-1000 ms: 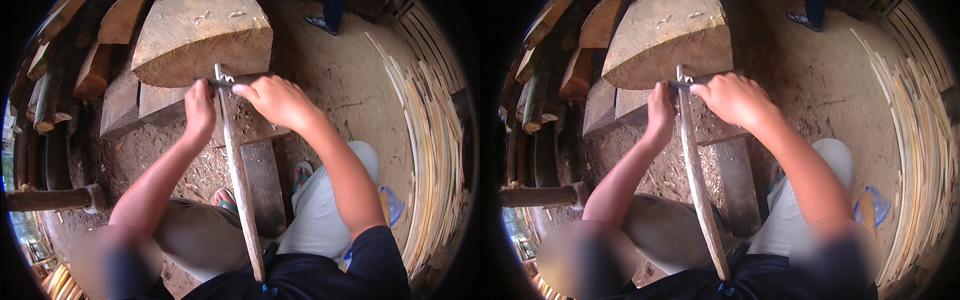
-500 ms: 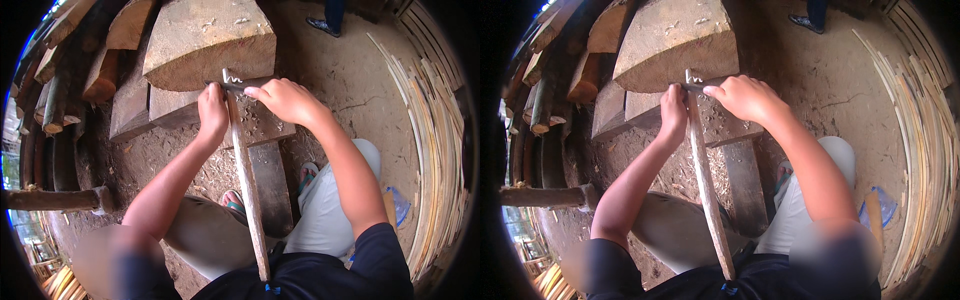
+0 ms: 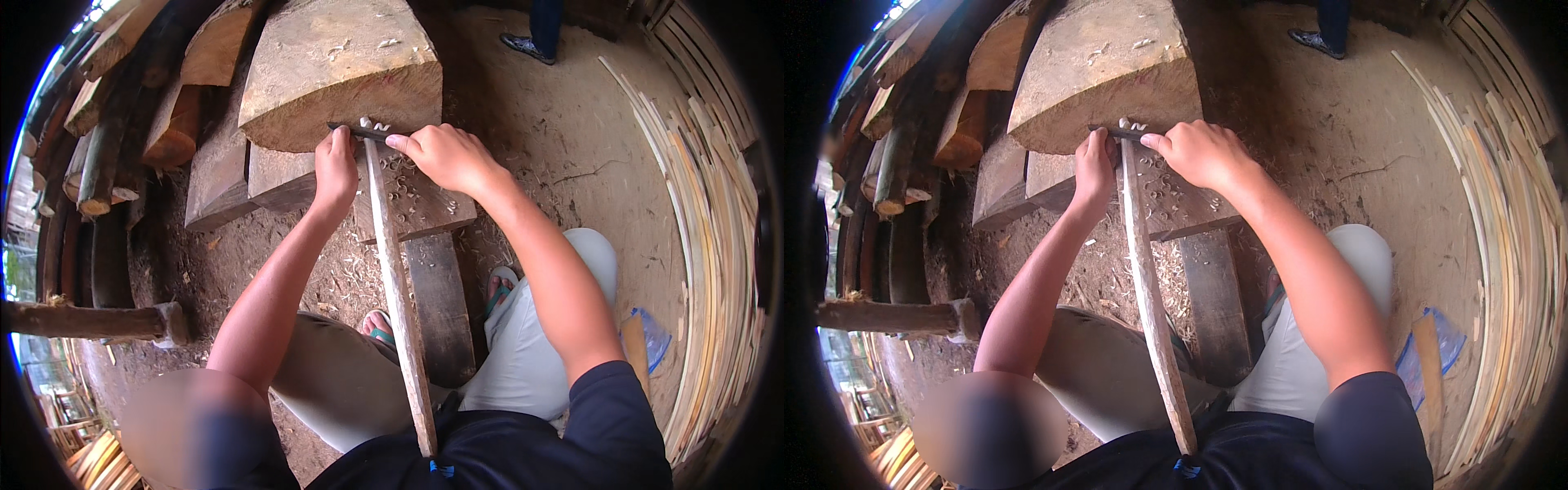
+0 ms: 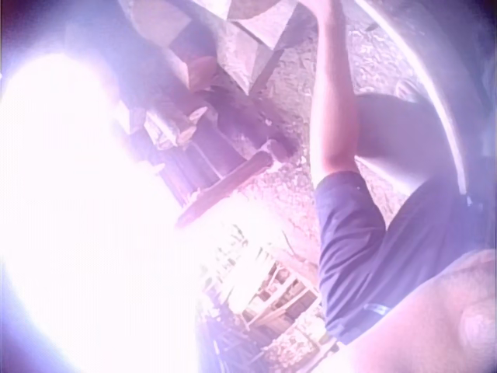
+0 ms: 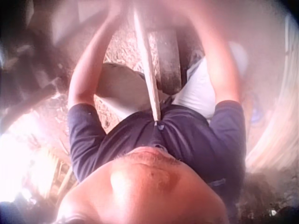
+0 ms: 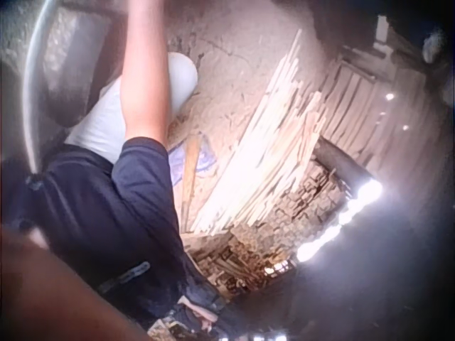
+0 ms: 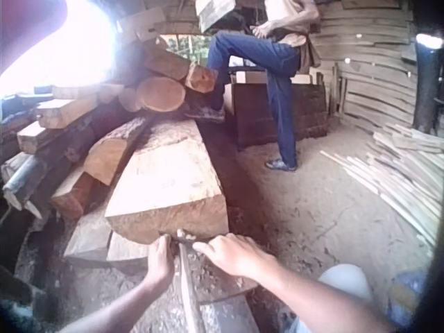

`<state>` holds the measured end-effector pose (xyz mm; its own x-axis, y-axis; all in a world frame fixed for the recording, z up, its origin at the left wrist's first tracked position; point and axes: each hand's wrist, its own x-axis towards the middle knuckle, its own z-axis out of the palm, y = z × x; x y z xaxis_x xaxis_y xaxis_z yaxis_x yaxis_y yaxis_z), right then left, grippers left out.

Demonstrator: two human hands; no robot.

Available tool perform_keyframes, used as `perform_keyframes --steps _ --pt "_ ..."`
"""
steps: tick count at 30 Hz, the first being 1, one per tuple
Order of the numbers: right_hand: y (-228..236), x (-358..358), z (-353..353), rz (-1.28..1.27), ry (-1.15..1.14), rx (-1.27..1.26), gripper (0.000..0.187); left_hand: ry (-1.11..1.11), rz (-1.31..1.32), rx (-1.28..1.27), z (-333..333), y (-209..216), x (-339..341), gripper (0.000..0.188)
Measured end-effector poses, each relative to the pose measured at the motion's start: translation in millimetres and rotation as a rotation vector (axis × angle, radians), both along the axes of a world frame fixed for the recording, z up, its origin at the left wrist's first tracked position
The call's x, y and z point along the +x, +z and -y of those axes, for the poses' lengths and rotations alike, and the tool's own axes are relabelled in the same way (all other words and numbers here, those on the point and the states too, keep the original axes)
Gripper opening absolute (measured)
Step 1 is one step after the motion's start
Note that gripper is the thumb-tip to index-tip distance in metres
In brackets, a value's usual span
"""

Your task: The person uses a knife to shave and smooth a long, thin piece of wood held between their legs. They repeatedly scrape the surface to remove thin shavings, occasionally pausing to inspect the wood.

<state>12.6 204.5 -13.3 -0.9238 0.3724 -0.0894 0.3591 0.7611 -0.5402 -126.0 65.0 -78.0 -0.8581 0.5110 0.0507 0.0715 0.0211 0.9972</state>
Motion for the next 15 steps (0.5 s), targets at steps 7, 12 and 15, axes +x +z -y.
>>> perform_keyframes --steps 7,12,15 --pt "5.4 6.7 -14.7 0.101 0.038 -0.063 0.066 -0.021 0.115 -0.054 5.0 1.5 20.1 0.035" --pt "6.9 3.9 -13.1 0.041 0.032 -0.097 0.068 -0.029 0.240 -0.011 18.7 0.0 21.4 0.038" --pt "10.6 6.8 -18.3 -0.035 0.050 -0.097 0.067 -0.066 0.135 -0.094 32.5 -8.9 12.2 0.030"
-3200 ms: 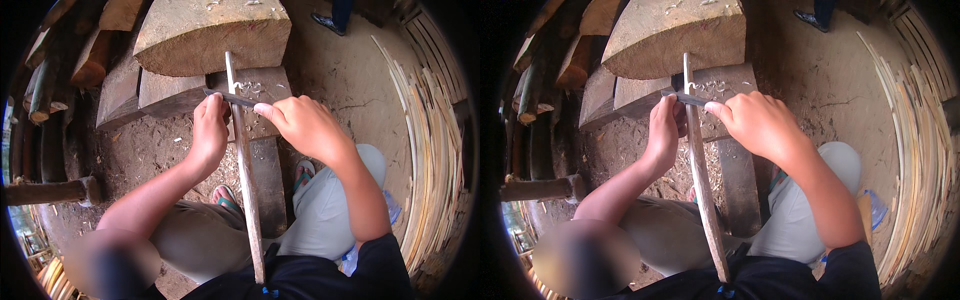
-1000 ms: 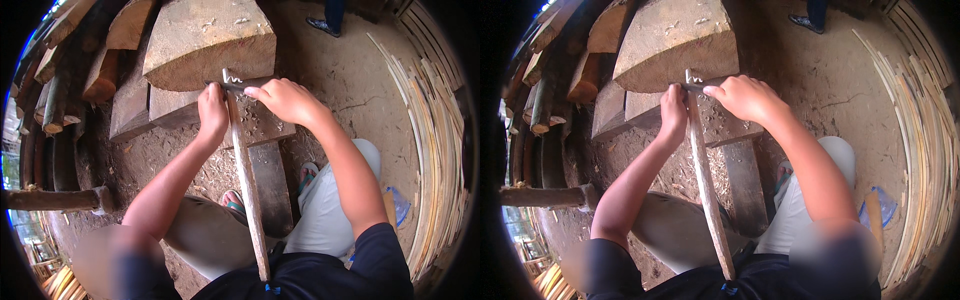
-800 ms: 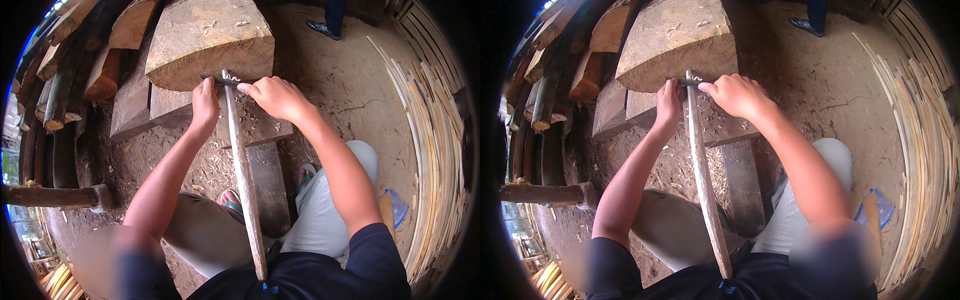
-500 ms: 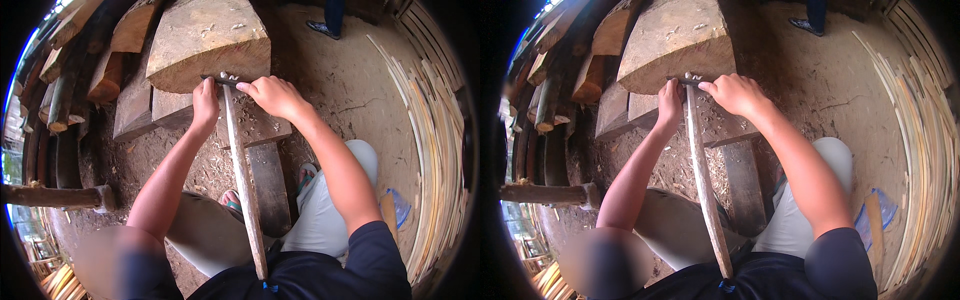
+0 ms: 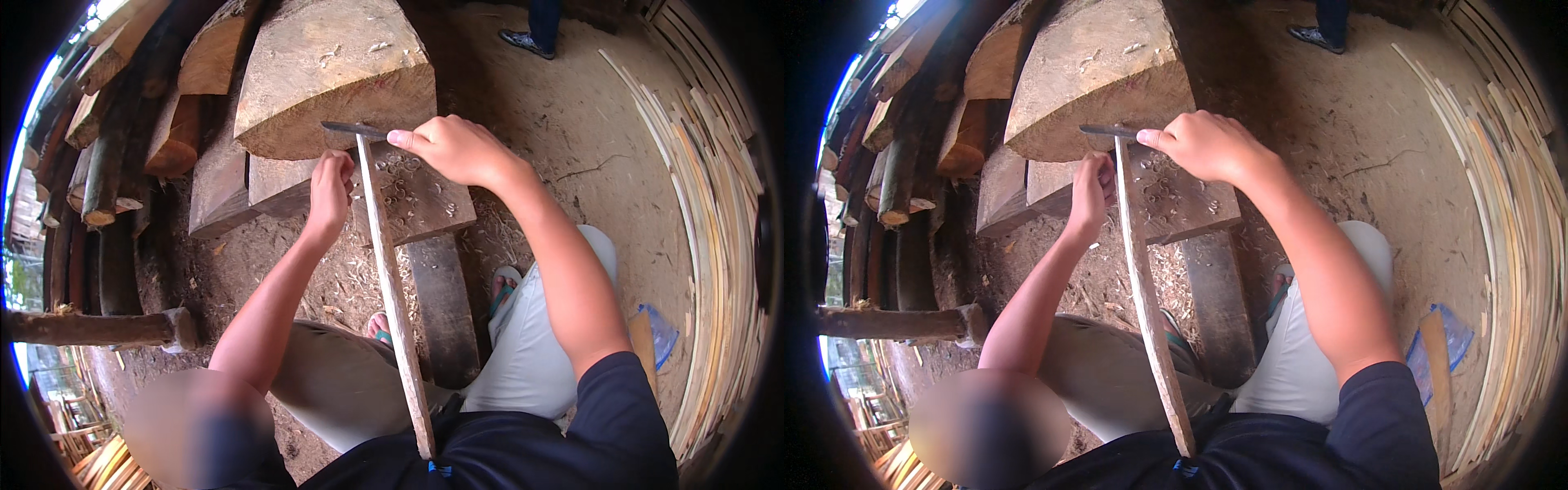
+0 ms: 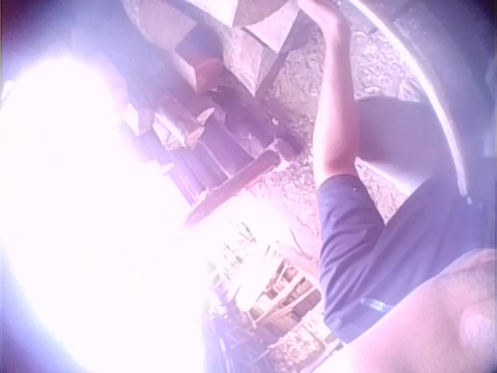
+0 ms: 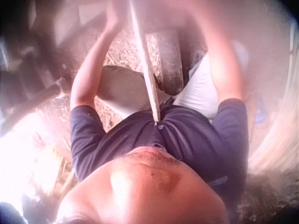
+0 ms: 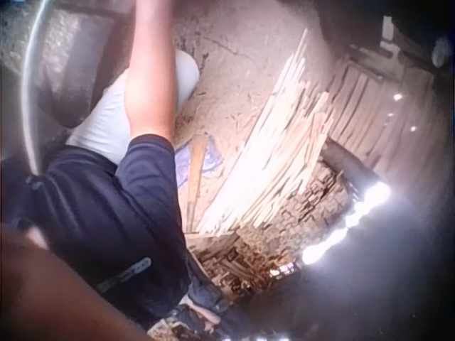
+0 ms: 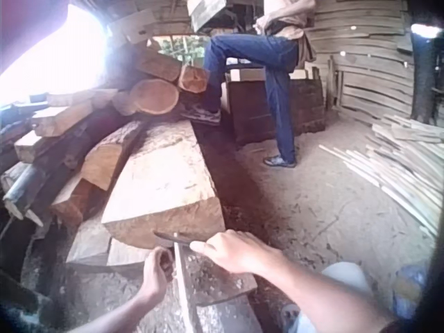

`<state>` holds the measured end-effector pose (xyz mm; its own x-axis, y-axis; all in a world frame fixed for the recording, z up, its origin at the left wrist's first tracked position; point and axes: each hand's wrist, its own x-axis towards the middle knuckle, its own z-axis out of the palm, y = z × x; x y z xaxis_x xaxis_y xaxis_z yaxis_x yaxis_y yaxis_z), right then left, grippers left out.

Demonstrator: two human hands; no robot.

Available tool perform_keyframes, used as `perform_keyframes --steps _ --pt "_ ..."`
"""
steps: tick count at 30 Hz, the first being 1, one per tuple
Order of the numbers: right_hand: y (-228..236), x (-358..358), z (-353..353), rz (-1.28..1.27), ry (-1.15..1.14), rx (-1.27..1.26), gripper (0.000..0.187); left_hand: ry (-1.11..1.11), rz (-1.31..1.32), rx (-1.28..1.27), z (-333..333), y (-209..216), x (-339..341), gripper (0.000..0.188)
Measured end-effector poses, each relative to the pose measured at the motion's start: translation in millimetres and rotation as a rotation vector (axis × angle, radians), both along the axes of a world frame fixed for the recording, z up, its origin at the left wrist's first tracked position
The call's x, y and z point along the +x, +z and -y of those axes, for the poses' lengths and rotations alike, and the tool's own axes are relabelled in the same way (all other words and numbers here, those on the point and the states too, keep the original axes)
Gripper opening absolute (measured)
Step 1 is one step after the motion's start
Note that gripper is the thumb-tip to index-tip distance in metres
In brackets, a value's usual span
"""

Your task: The person uses a knife to shave and smooth a long, thin piece of wood held between their legs. They repeatedly scrape the surface to remove thin shavings, occasionally pausing to inspect the wood.

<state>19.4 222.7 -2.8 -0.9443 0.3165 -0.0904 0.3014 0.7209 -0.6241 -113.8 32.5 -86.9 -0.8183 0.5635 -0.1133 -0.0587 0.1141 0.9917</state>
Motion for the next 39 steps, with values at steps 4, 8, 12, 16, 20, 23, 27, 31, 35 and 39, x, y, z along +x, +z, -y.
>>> perform_keyframes --steps 4,8,12,16,20,23,27,31,35,39 --pt "7.6 12.0 -9.4 -0.006 -0.022 0.035 0.067 -0.194 -0.427 -0.286 3.5 -12.4 -7.5 0.022" --pt "8.3 19.5 -3.7 -0.070 -0.001 0.063 0.065 -0.252 -0.649 -0.420 -1.6 -7.9 0.3 0.030" --pt "12.5 21.2 3.9 -0.123 0.029 0.076 0.061 -0.260 -0.855 -0.539 -16.5 -4.9 11.8 0.033" --pt "-0.7 17.3 4.8 -0.224 0.051 0.106 0.059 -0.187 -0.871 -0.679 -36.6 1.4 22.1 0.032" --pt "4.7 15.5 11.8 -0.162 0.083 0.099 0.059 -0.186 -0.851 -0.842 -37.0 1.4 15.0 0.040" --pt "-2.4 18.7 5.7 -0.241 0.087 0.143 0.058 -0.174 -0.876 -0.880 -42.2 8.7 24.0 0.039" --pt "-3.7 19.3 1.9 -0.288 0.083 0.135 0.058 -0.116 -0.895 -0.766 -34.9 -3.5 17.9 0.031" --pt "-1.6 20.8 -2.4 -0.236 0.070 0.145 0.059 -0.186 -0.925 -0.620 -28.9 0.9 19.1 0.017" --pt "3.7 25.7 -4.8 -0.176 0.056 0.132 0.060 -0.234 -0.920 -0.548 -20.8 9.5 19.7 0.018" --pt "8.6 29.0 -4.2 -0.140 0.046 0.105 0.061 -0.243 -0.783 -0.597 -8.8 19.2 13.0 0.021"
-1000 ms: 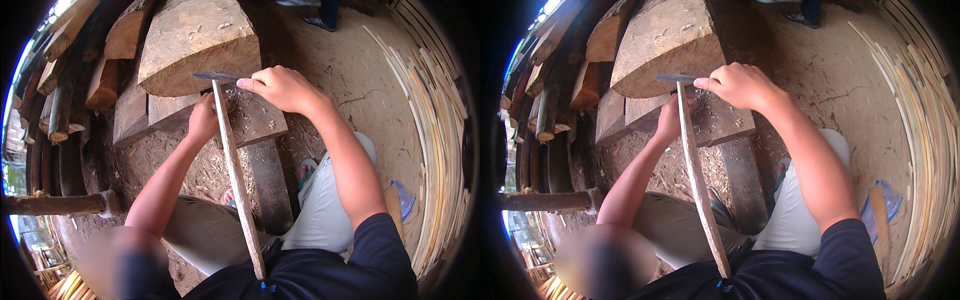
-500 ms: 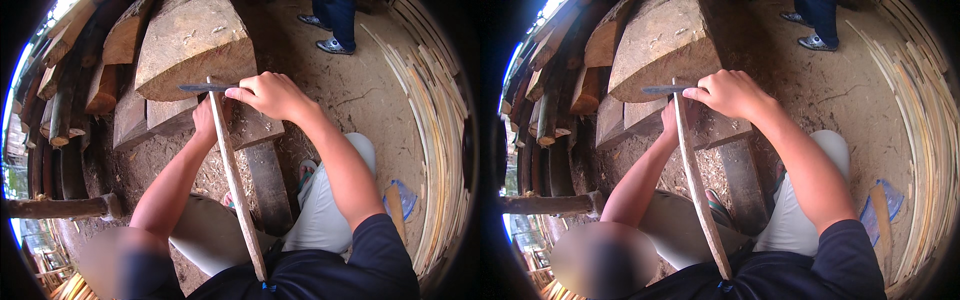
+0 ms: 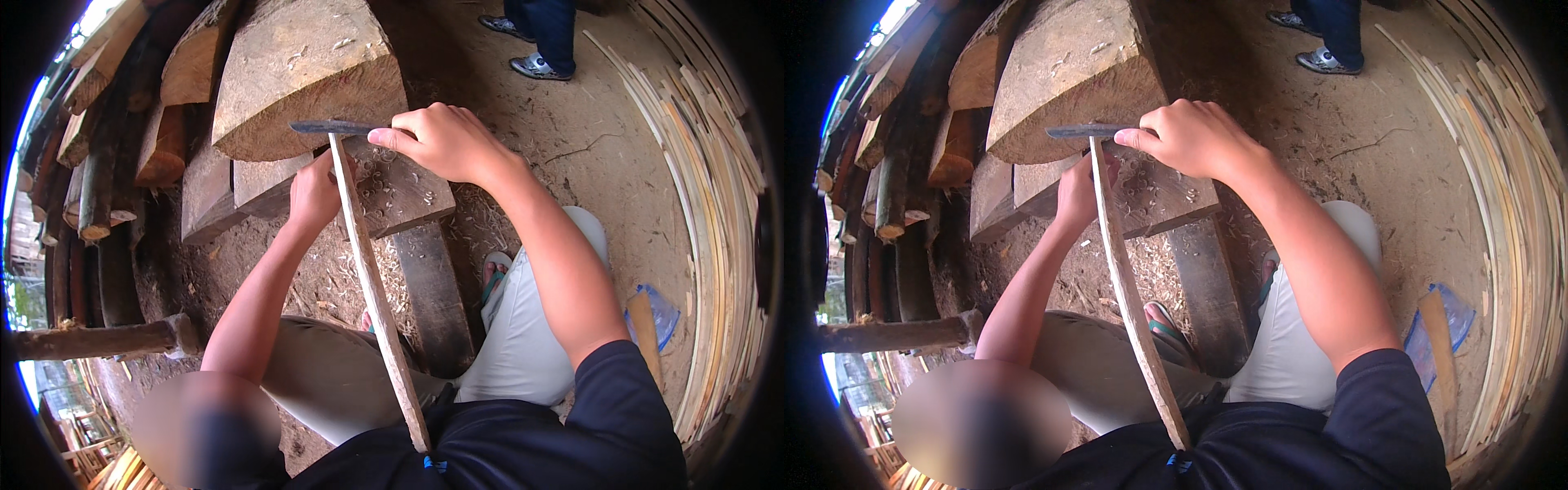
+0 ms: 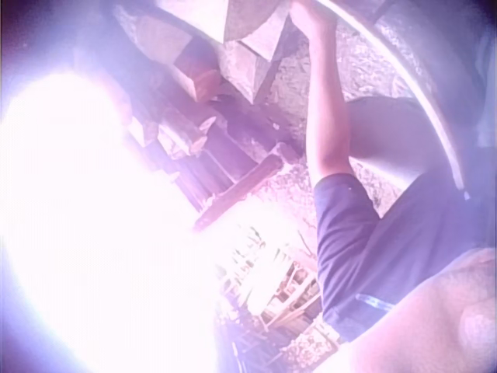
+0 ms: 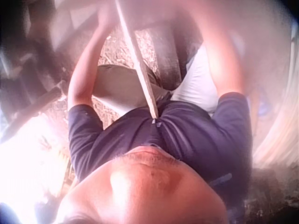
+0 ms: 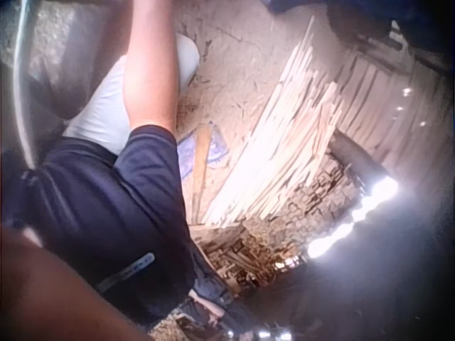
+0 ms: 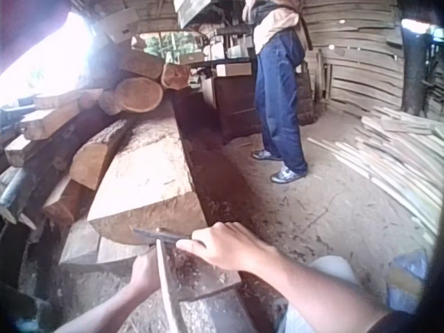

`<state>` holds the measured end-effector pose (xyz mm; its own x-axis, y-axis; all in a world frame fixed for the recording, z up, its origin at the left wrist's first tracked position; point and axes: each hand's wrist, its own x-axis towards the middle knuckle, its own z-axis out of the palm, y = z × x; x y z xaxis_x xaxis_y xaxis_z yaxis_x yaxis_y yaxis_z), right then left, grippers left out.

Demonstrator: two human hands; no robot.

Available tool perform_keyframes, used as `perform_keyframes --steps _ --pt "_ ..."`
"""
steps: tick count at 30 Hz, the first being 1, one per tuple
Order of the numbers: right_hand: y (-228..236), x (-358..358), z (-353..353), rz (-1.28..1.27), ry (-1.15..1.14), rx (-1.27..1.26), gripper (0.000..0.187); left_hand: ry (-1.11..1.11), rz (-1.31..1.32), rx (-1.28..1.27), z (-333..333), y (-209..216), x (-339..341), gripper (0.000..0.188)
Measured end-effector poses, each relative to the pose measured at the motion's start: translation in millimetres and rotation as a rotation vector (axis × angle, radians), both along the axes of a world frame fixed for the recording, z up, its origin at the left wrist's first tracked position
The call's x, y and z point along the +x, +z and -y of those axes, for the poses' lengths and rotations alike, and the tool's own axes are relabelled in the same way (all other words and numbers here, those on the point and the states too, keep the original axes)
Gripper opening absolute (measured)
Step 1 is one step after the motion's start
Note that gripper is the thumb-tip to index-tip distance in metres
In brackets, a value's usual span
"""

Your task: The person uses a knife to shave and smooth a long, thin piece of wood held between their legs. They repeatedly scrape the surface to remove thin shavings, occasionally pausing to inspect the wood.

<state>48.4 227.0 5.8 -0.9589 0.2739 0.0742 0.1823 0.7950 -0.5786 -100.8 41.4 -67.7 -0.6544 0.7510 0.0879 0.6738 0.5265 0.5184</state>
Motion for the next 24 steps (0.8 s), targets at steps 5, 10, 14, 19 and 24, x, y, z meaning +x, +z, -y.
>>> perform_keyframes --steps 5,10,14,19,24 --pt "-5.3 -3.3 -2.7 -0.038 0.013 0.042 0.061 -0.113 0.038 0.122 7.3 -13.5 -9.5 0.020" --pt "-7.1 -4.0 0.2 -0.032 0.017 0.045 0.061 -0.227 0.154 0.161 4.0 -10.5 -4.3 0.019" --pt "-8.6 -3.6 -2.4 -0.023 -0.010 0.065 0.061 -0.265 0.122 0.070 -0.1 -4.7 3.1 0.018" --pt "-13.8 -6.8 -4.1 -0.056 0.002 0.073 0.061 -0.278 0.036 0.243 1.5 -14.7 -2.7 0.018" --pt "-6.0 -4.4 -2.4 -0.041 -0.004 0.068 0.061 -0.165 0.379 0.221 9.3 -5.6 -10.6 0.031"
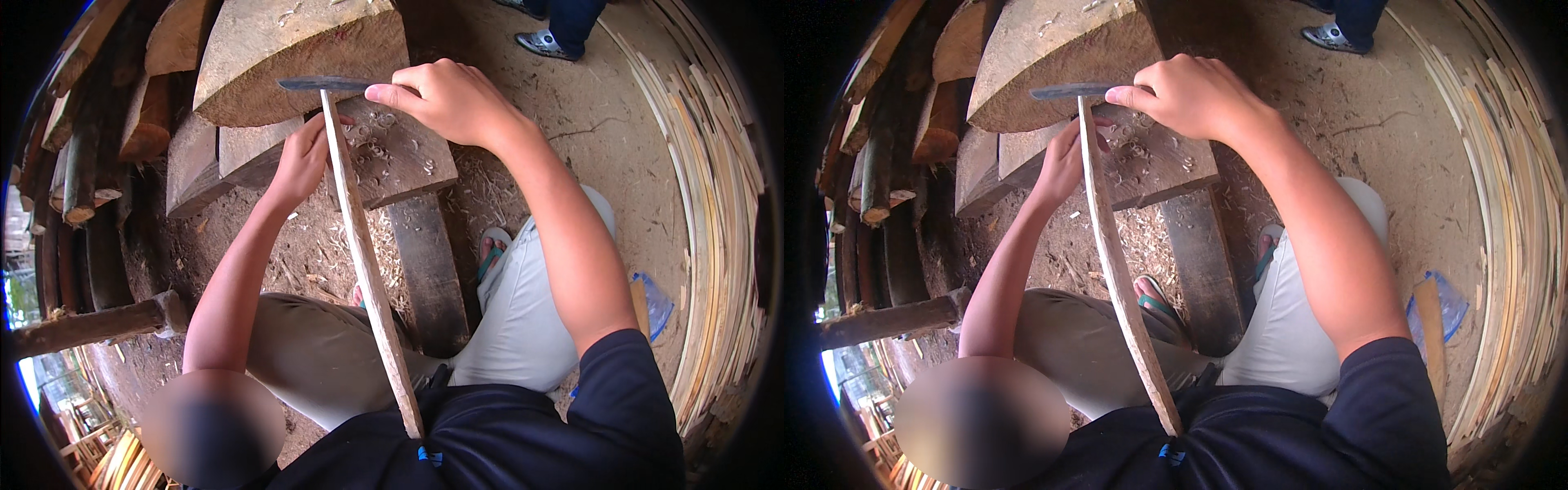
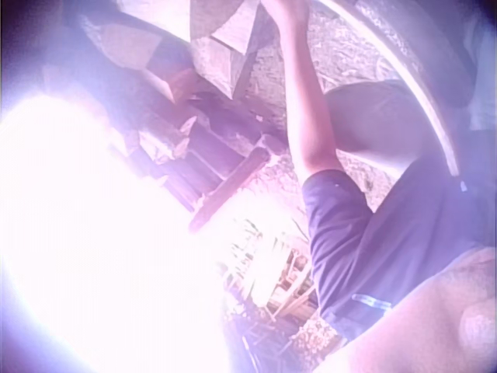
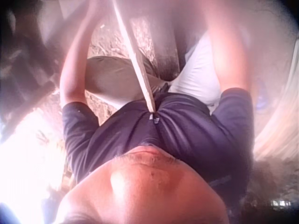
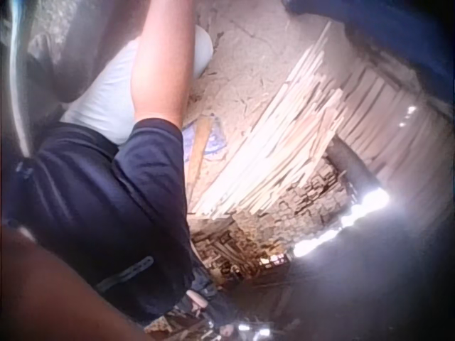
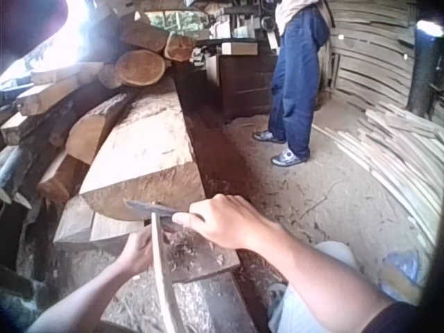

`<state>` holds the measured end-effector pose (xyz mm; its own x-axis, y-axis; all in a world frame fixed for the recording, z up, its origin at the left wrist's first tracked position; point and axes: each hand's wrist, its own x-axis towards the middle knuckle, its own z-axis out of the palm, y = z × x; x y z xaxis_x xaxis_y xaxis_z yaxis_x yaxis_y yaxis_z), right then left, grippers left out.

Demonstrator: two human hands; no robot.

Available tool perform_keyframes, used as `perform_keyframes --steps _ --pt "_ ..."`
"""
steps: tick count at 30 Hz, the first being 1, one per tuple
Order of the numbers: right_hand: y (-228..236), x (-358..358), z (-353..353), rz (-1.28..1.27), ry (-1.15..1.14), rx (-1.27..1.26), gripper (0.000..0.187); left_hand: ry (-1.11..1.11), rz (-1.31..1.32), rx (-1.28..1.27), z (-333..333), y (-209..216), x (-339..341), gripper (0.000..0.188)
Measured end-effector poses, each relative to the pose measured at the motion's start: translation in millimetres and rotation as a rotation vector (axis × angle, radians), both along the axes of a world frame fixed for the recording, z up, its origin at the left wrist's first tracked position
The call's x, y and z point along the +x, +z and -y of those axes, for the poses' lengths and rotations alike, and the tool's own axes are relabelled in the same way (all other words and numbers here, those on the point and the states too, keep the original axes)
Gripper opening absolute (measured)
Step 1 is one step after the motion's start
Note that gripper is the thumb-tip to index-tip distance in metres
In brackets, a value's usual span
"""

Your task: The person uses a knife to shave and smooth a long, thin piece of wood held between their legs. They repeatedly scrape the surface to remove thin shavings, occasionally pausing to inspect the wood.

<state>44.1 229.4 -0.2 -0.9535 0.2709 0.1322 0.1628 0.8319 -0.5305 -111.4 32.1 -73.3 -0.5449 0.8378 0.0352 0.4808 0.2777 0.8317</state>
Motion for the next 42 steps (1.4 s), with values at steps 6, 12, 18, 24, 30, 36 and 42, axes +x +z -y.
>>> perform_keyframes --steps 6,12,18,24,30,36,42 --pt "3.1 1.2 -3.6 0.009 -0.048 0.017 0.060 0.045 0.348 0.065 1.2 5.1 2.0 0.056" --pt "-9.8 -0.5 -3.9 -0.122 -0.055 0.043 0.056 0.169 0.459 0.107 -14.3 6.8 6.5 0.047" --pt "-8.6 -0.5 -4.5 -0.123 -0.040 0.034 0.057 0.245 0.539 0.065 -16.8 12.1 1.7 0.048" --pt "-1.9 1.1 -3.5 -0.053 -0.045 0.014 0.059 0.260 0.657 0.106 -14.2 16.8 8.2 0.036" --pt "2.3 0.7 -3.5 0.006 -0.044 -0.014 0.059 0.231 0.616 -0.021 -13.2 35.4 25.9 0.034" --pt "5.0 2.9 -4.8 -0.006 -0.050 -0.031 0.059 0.319 0.791 0.061 -17.2 38.5 49.2 0.031" --pt "-1.8 -0.4 -8.6 -0.117 -0.043 -0.212 0.056 0.388 0.741 0.137 -21.4 42.0 71.2 0.031"
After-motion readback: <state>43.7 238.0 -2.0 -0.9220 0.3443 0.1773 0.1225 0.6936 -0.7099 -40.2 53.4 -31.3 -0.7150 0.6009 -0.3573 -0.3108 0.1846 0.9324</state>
